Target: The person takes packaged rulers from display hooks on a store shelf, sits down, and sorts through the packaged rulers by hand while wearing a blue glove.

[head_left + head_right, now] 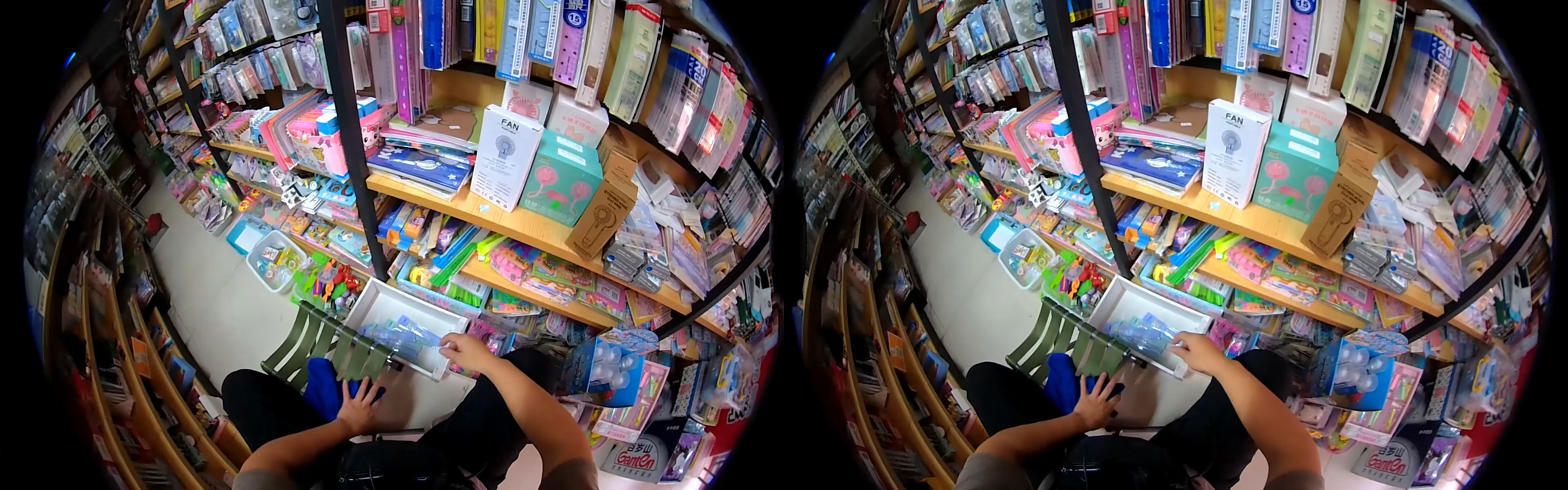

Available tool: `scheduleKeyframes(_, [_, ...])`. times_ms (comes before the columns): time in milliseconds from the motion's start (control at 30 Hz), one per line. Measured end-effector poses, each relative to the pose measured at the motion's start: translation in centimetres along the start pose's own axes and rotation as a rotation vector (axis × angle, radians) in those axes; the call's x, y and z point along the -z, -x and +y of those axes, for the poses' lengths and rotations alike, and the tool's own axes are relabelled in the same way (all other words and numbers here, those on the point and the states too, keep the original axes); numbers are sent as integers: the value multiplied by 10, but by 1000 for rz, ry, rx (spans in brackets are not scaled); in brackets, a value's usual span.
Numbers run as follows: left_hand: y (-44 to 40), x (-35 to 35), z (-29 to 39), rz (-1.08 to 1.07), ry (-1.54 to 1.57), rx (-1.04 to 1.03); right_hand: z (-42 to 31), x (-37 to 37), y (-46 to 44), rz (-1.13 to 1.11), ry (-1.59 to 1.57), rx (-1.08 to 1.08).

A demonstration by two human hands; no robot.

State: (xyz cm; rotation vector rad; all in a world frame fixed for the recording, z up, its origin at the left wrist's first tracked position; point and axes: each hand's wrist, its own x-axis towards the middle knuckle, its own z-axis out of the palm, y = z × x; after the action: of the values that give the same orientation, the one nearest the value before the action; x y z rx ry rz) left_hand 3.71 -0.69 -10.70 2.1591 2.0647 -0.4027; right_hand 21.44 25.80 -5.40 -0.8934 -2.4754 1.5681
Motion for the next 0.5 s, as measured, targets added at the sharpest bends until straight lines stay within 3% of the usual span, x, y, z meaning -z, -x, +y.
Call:
scheduleKeyframes(33, [4,-1,-6,-84,17,-2,7,5,-3,32,123,-40])
scheduleKeyframes(100, [1,4,-12,-5,40,33,23,13,-4,80,362,-125])
scheduleKeyframes(300, [-7,24,-26,-124,-32,35,23,14,-2,13,294,-110])
scheduleKeyframes(500, [2,-22,-62,-75,-127,70,20,17,1,17,293,-88])
